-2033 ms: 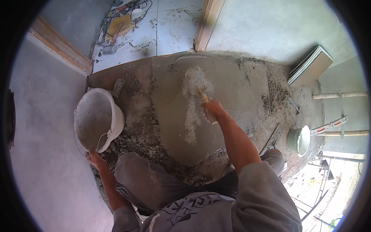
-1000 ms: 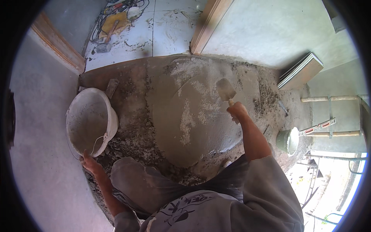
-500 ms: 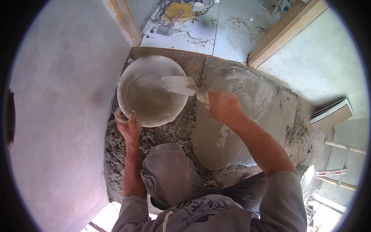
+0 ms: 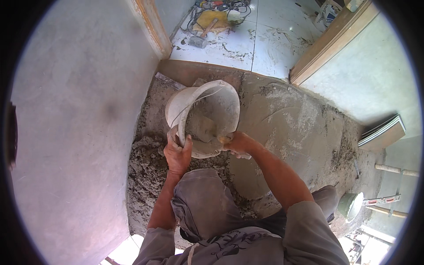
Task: Using a wooden trowel to smooth and level wet concrete on a floor surface.
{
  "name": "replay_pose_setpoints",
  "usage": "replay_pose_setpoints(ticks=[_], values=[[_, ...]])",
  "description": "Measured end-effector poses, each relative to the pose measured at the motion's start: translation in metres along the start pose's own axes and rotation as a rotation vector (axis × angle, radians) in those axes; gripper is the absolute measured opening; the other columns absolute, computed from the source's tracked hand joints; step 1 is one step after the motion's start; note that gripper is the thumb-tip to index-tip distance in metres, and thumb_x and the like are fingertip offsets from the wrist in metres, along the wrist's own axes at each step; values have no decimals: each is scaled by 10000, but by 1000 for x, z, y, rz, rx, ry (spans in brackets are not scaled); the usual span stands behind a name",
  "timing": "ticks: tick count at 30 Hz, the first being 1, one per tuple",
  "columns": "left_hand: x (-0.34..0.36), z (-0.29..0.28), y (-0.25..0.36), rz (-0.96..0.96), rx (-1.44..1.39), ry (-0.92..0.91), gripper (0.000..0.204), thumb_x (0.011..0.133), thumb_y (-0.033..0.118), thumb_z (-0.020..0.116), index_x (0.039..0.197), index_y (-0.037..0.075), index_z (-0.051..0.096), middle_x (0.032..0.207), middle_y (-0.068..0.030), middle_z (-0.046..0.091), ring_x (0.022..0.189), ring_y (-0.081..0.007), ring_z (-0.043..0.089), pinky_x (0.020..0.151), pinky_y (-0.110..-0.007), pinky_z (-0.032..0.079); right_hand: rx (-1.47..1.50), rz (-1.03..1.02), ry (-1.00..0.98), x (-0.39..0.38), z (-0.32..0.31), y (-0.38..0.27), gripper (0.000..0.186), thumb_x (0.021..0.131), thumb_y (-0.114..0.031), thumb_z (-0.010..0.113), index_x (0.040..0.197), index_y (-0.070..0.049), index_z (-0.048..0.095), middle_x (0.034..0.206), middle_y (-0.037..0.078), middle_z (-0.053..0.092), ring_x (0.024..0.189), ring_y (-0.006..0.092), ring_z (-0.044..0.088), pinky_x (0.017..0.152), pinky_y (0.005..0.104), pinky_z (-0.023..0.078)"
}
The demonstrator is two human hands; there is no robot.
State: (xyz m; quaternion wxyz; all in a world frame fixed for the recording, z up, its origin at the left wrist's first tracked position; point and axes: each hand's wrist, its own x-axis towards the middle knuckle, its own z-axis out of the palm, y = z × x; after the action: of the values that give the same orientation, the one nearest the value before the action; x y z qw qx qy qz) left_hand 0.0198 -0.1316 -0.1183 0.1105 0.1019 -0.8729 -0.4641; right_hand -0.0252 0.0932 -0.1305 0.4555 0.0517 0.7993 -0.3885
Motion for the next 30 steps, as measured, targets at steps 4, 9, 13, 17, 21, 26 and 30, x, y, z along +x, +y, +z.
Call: replay_pose_setpoints(ticks=[4, 9, 13, 17, 21, 26, 30], values=[[4, 0, -6, -56, -159, 91, 397, 809, 82, 644, 1179, 12, 519, 969, -141, 658, 831, -188, 637, 775, -303, 491, 111, -63, 147, -16, 4, 17, 315, 745, -228, 681, 922, 22, 603, 639, 81, 594, 476, 175, 573, 472, 331, 479], [3, 0, 7, -34, -59, 53, 387, 792, 77, 658, 1153, 8, 540, 926, -134, 657, 817, -191, 625, 783, -303, 483, -126, -158, 330, -12, 0, 24, 315, 733, -215, 645, 980, -20, 626, 646, 88, 609, 494, 183, 596, 499, 331, 487], [-1, 5, 12, -37, -25, 57, 395, 784, 86, 665, 1152, 13, 542, 900, -139, 654, 805, -212, 631, 777, -312, 486, 115, -83, 254, -14, 0, 20, 293, 727, -219, 625, 951, -30, 627, 659, 108, 624, 506, 192, 608, 509, 338, 491], [0, 11, -4, 15, -82, 158, 360, 796, 94, 649, 1133, 18, 552, 915, -135, 662, 792, -228, 640, 756, -323, 493, 67, -58, 271, -21, -8, 24, 252, 723, -208, 632, 899, -29, 609, 638, 88, 596, 503, 177, 593, 496, 327, 486], [7, 5, -12, 28, -170, 205, 339, 800, 101, 636, 1117, 11, 557, 913, -121, 657, 783, -210, 623, 748, -323, 492, 281, -72, 185, -29, -4, 40, 248, 725, -215, 649, 894, -41, 602, 614, 41, 555, 489, 164, 559, 479, 320, 471], [22, -5, -39, -4, -210, 245, 348, 805, 91, 623, 1131, -5, 547, 982, -108, 627, 881, -205, 589, 827, -320, 461, 520, -50, 218, -70, -13, 72, 253, 749, -206, 658, 933, -44, 595, 638, 35, 541, 491, 149, 530, 466, 320, 458], [37, -20, -50, -80, -346, 241, 322, 791, 87, 617, 1086, -22, 550, 987, -103, 611, 869, -194, 564, 818, -324, 448, 434, 10, 436, -101, -31, 143, 258, 757, -178, 641, 941, -5, 591, 663, 64, 562, 528, 153, 558, 459, 315, 471]])
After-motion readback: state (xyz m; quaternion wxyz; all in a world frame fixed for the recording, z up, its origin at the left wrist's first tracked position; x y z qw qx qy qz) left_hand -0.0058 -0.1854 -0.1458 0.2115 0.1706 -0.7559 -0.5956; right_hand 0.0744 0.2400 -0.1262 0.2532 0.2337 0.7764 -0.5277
